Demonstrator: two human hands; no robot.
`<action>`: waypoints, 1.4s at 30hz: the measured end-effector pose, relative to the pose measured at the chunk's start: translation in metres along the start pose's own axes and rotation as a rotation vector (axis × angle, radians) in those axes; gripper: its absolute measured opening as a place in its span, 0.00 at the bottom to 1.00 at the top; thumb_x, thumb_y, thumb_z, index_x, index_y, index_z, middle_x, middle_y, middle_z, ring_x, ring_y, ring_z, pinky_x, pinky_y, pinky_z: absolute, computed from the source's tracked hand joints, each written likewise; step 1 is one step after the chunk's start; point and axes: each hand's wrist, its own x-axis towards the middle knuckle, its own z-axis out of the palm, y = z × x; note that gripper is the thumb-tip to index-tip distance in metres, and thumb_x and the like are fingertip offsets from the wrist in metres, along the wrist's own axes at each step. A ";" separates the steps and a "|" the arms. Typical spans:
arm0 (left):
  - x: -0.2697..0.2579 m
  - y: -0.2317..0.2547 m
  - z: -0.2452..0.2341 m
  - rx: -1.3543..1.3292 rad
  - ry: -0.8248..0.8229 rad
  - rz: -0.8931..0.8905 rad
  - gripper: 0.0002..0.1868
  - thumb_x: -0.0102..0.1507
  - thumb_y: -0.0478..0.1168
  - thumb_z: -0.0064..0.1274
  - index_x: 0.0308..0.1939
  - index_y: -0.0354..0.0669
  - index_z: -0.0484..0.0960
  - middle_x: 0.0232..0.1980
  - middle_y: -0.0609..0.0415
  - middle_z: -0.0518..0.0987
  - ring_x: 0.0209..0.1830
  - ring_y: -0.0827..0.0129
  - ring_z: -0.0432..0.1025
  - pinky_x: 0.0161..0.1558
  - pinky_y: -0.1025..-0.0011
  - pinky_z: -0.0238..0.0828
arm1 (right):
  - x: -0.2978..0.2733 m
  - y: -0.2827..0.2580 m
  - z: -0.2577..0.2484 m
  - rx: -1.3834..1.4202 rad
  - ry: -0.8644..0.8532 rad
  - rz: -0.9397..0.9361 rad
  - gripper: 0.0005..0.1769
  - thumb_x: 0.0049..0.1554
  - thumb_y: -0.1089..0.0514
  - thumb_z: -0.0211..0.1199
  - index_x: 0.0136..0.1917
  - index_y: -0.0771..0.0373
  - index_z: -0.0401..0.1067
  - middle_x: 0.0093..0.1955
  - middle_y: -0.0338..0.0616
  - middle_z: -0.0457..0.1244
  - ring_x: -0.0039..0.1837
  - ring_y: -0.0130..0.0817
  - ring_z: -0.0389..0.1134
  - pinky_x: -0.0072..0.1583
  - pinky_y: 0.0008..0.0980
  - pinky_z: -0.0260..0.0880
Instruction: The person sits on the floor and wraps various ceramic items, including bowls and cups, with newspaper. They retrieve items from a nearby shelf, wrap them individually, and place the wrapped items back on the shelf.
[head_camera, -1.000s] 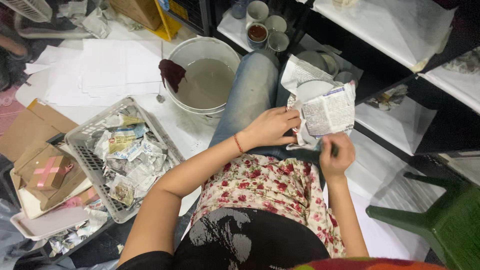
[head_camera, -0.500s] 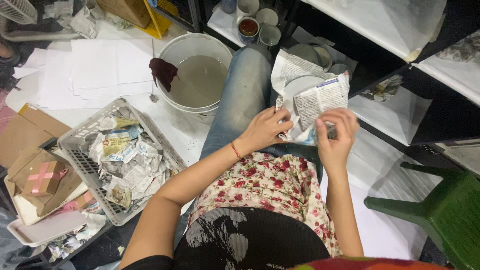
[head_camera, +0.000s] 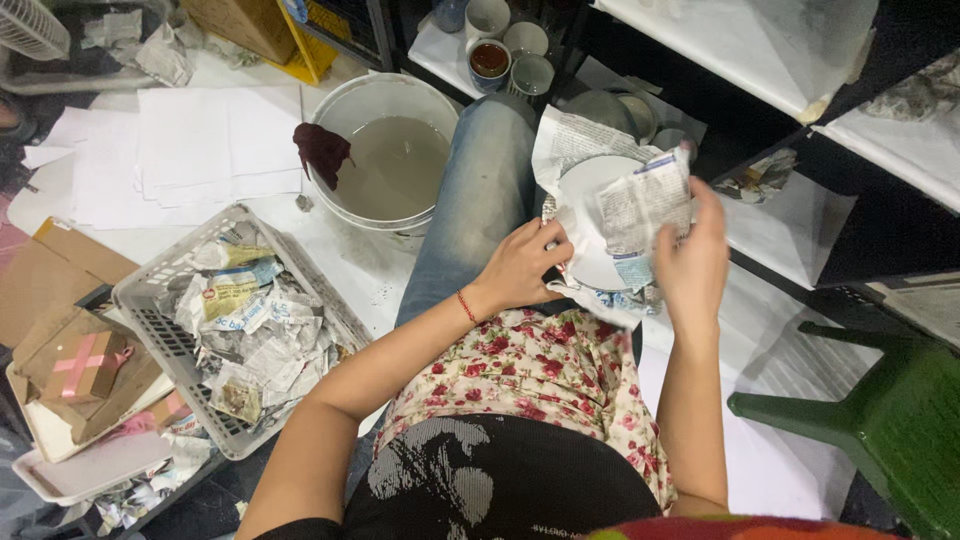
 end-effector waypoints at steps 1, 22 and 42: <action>0.000 0.001 -0.002 -0.015 0.006 -0.007 0.24 0.51 0.51 0.70 0.43 0.46 0.75 0.48 0.55 0.72 0.46 0.56 0.69 0.51 0.61 0.71 | -0.001 0.004 0.000 0.061 0.048 0.099 0.31 0.65 0.62 0.62 0.78 0.58 0.58 0.74 0.54 0.65 0.50 0.44 0.72 0.54 0.42 0.74; 0.015 0.046 -0.024 -0.169 0.064 -0.434 0.48 0.60 0.21 0.47 0.82 0.45 0.45 0.83 0.29 0.39 0.70 0.37 0.67 0.62 0.57 0.75 | -0.024 -0.042 -0.014 -0.124 -0.137 -0.161 0.34 0.48 0.49 0.78 0.56 0.73 0.67 0.81 0.65 0.47 0.84 0.62 0.42 0.75 0.51 0.53; -0.005 -0.018 0.037 -0.840 0.295 -0.749 0.31 0.66 0.30 0.51 0.72 0.28 0.60 0.68 0.35 0.73 0.67 0.57 0.69 0.67 0.62 0.66 | -0.045 -0.007 -0.005 0.143 0.320 0.043 0.40 0.54 0.75 0.49 0.78 0.56 0.60 0.86 0.64 0.37 0.81 0.65 0.45 0.73 0.52 0.54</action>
